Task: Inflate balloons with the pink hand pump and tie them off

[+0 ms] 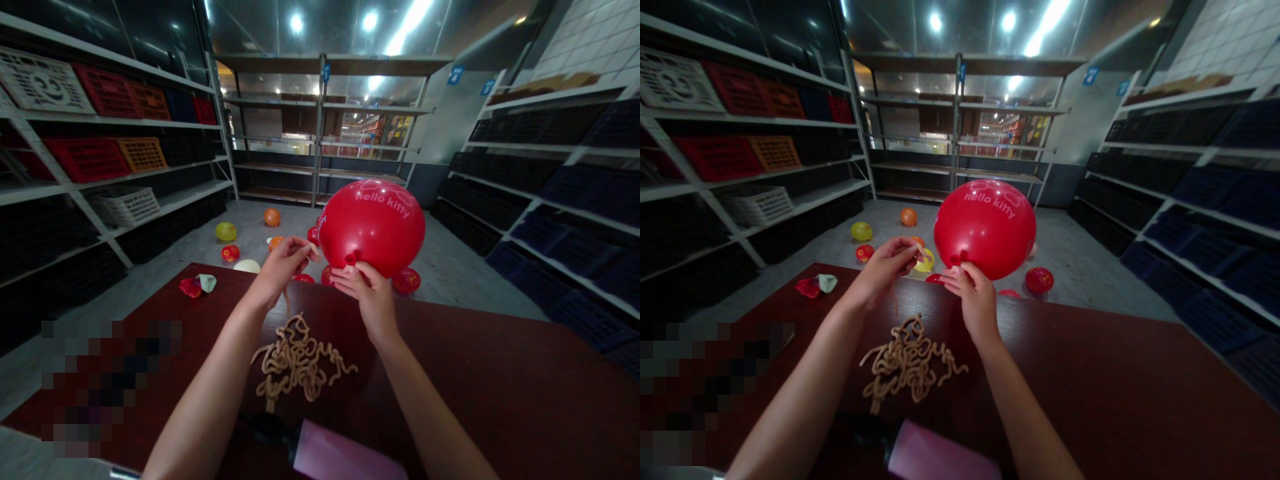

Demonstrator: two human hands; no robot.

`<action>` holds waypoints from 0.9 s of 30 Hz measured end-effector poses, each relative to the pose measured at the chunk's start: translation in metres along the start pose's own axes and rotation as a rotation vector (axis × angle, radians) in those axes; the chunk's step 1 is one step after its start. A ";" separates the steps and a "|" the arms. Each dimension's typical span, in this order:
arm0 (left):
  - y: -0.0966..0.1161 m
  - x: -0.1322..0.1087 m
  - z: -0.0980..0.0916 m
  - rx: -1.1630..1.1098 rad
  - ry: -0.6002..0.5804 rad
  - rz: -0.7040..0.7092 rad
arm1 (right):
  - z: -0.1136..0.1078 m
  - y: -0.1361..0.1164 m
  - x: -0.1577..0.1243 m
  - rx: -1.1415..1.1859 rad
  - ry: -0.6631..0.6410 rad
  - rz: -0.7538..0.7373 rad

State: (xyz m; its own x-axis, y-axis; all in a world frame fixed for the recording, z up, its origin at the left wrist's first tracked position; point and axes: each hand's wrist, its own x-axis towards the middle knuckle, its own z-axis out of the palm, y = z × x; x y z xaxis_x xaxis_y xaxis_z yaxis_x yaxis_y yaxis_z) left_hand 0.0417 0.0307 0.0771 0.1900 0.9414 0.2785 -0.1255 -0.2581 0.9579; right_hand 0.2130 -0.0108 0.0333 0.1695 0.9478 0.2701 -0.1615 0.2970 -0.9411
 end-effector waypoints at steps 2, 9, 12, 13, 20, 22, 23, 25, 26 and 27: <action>0.007 -0.005 0.004 0.057 0.024 0.140 | 0.002 0.005 0.000 -0.009 -0.041 0.043; 0.023 -0.033 0.021 0.423 -0.263 0.569 | 0.010 0.018 -0.005 -0.081 -0.194 0.105; 0.017 -0.028 0.017 0.426 -0.228 0.546 | 0.013 0.015 -0.009 -0.087 -0.239 0.126; 0.015 -0.025 0.014 0.436 -0.216 0.534 | 0.013 0.014 -0.009 -0.086 -0.250 0.136; 0.010 -0.013 0.003 0.411 -0.229 0.429 | 0.008 -0.004 -0.010 -0.008 -0.272 0.189; 0.012 -0.013 0.002 0.376 -0.254 0.398 | 0.005 -0.009 -0.009 0.003 -0.263 0.223; 0.013 -0.013 0.003 0.357 -0.267 0.378 | 0.004 -0.011 -0.009 0.015 -0.263 0.239; 0.015 -0.013 0.005 0.314 -0.289 0.331 | 0.002 -0.013 -0.008 0.046 -0.270 0.255; 0.015 -0.014 0.006 0.284 -0.289 0.317 | 0.002 -0.013 -0.007 0.058 -0.273 0.256; 0.015 -0.014 0.009 0.252 -0.282 0.314 | 0.001 -0.013 -0.007 0.065 -0.273 0.253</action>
State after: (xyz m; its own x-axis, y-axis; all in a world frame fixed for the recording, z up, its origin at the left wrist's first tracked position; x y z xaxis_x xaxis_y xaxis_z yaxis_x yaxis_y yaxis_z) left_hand 0.0454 0.0114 0.0882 0.4415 0.7232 0.5311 0.0140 -0.5974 0.8019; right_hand 0.2128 -0.0213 0.0439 -0.1472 0.9856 0.0834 -0.2283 0.0482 -0.9724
